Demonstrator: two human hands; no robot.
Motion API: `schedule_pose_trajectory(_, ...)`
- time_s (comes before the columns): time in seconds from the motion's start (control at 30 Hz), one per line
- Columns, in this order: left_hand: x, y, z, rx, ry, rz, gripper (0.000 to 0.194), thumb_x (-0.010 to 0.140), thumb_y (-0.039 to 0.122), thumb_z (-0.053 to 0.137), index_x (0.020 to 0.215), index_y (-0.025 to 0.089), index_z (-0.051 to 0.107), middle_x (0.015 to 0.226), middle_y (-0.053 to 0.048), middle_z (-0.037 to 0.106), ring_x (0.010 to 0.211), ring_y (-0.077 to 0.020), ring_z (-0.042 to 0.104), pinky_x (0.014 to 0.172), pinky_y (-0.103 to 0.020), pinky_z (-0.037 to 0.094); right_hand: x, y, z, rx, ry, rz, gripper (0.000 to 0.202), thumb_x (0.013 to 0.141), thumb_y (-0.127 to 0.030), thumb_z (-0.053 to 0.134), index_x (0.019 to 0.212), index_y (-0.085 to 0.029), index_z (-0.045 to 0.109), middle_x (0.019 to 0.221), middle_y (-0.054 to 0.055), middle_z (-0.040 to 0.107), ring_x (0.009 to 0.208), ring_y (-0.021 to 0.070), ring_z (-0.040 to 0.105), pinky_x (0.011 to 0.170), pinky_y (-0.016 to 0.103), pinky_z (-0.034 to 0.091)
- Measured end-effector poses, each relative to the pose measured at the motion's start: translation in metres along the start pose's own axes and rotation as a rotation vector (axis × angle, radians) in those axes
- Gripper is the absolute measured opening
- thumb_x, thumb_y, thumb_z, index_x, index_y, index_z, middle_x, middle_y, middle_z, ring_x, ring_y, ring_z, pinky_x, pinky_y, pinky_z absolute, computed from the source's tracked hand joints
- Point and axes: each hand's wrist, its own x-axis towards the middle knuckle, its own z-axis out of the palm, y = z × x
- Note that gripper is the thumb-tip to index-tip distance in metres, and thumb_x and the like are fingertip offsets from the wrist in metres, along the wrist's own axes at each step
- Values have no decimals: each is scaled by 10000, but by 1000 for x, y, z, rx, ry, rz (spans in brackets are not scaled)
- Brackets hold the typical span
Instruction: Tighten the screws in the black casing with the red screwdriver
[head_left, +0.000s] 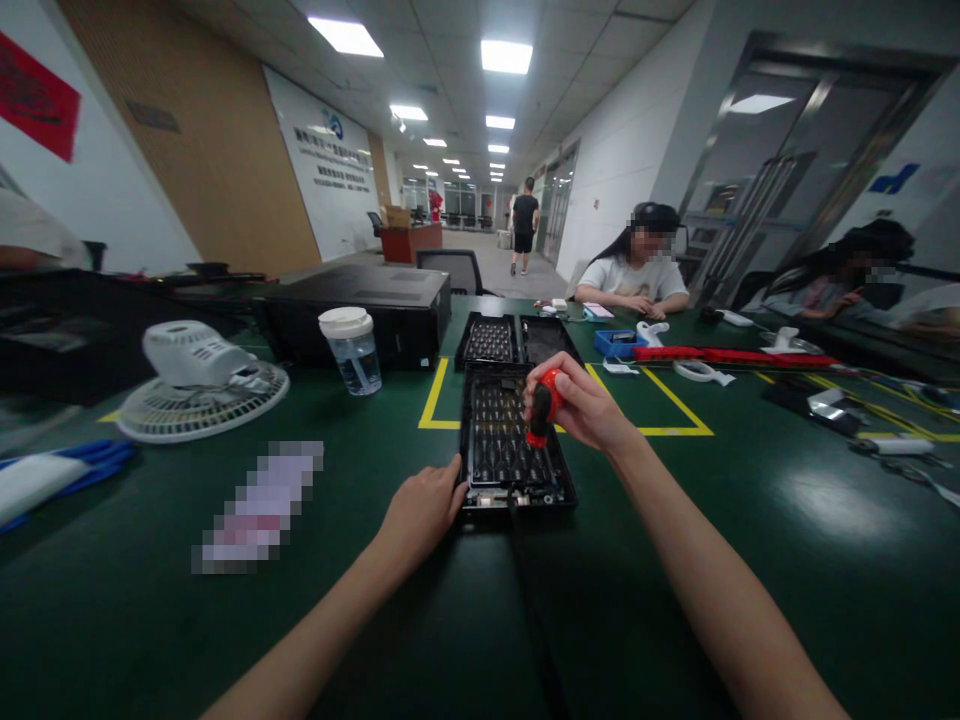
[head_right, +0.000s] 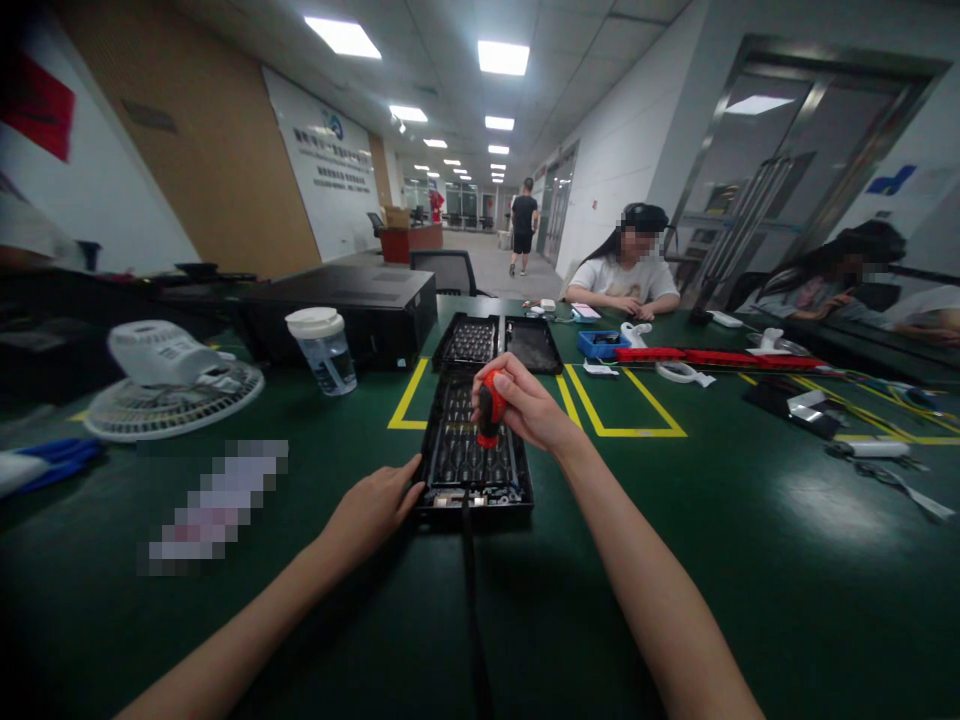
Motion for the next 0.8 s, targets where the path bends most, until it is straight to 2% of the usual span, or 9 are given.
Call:
schedule_pose_trajectory(0.5,1,-1,2,-3,5,2,486,904,374,317,1327,146,393,997,-114,653,887,-206,607,763,-309,459,0,0,0,-103,41,-62,116,856,-308,517,904,-213,470,893,7,503,756,115,539,677,352,564)
schedule_pose_trajectory(0.8,0,0,0,-5,-6,-5,492,904,373,317,1327,138,404,1012,-124,652,901,-205,607,779,-313,453,1,-1,1,-179,57,-78,109,853,-306,519,883,-218,461,860,0,498,738,111,532,624,303,568)
